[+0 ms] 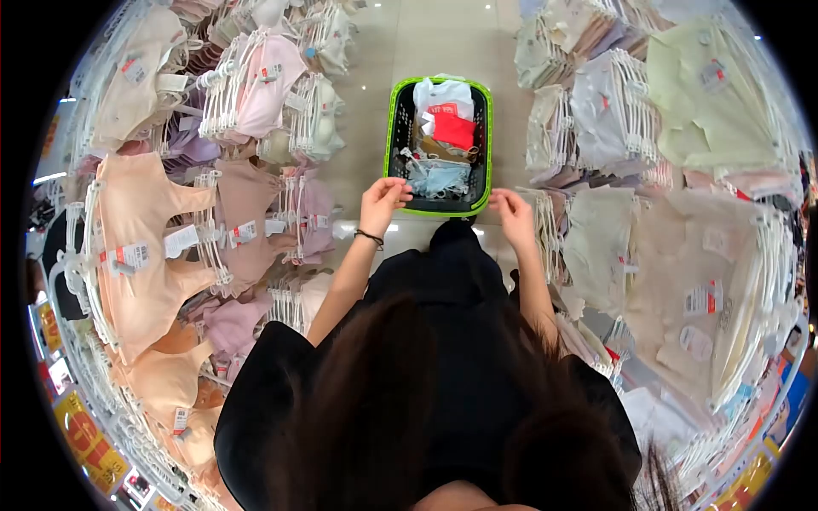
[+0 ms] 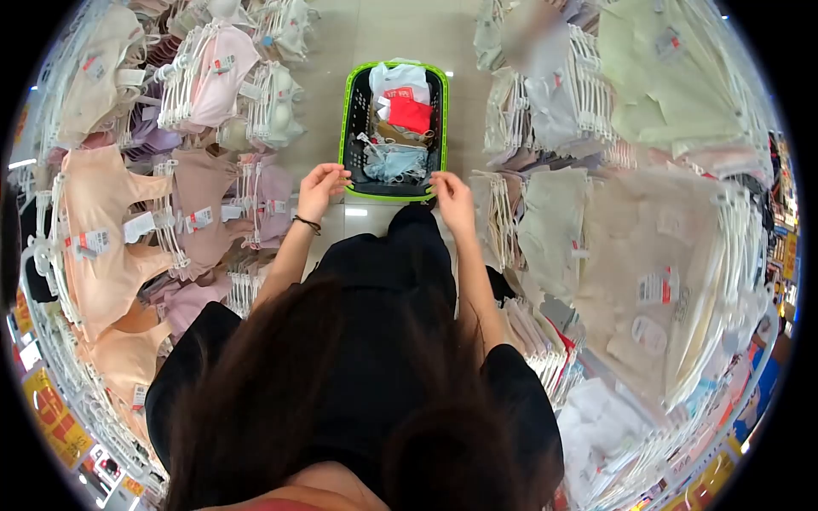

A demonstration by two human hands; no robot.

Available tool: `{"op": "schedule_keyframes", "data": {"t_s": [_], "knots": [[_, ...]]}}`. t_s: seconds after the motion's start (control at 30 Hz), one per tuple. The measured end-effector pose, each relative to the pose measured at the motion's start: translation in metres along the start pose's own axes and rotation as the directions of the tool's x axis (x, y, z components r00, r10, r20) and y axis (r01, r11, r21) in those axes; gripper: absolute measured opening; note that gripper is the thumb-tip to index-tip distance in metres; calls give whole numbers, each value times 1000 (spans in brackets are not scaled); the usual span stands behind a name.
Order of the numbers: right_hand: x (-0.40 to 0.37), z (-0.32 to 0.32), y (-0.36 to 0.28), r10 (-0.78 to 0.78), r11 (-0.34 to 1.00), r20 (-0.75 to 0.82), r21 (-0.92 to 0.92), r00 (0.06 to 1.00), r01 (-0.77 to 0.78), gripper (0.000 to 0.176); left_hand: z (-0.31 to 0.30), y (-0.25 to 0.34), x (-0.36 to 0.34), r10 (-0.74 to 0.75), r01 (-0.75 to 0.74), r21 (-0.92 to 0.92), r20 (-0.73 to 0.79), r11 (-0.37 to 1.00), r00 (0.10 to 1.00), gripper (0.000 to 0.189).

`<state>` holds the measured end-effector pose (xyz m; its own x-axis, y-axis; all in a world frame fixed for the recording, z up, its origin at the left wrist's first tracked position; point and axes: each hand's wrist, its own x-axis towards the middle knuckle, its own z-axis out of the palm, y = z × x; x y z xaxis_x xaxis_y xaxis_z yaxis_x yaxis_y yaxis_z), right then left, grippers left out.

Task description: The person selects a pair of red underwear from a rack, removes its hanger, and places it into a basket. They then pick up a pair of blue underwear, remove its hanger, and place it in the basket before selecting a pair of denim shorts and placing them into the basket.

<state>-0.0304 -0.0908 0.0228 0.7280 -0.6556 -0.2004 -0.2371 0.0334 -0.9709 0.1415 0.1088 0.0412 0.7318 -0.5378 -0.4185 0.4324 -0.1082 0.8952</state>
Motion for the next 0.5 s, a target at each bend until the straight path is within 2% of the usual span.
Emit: {"op": "schedule_keyframes", "data": {"t_s": [0.03, 0.23, 0.37, 0.4, 0.5], "knots": [[16, -1, 1, -27, 999, 11, 20, 1000, 27, 18, 4, 3, 9, 11, -11, -4, -14, 1000, 1000, 14], [80, -10, 3, 68, 996, 123, 47, 990, -74, 17, 18, 9, 46, 7, -11, -36, -116, 999, 993, 15], [108, -8, 15, 98, 995, 200, 0, 975, -100, 17, 18, -3, 57, -47, 27, -95, -215, 995, 976, 14], [114, -8, 14, 116, 993, 213, -58, 970, -106, 17, 16, -6, 60, -63, 41, -95, -241, 995, 969, 14], [130, -2, 29, 186, 982, 244, -52, 952, -179, 17, 6, -16, 75, -81, 55, -95, -301, 994, 950, 14]]}}
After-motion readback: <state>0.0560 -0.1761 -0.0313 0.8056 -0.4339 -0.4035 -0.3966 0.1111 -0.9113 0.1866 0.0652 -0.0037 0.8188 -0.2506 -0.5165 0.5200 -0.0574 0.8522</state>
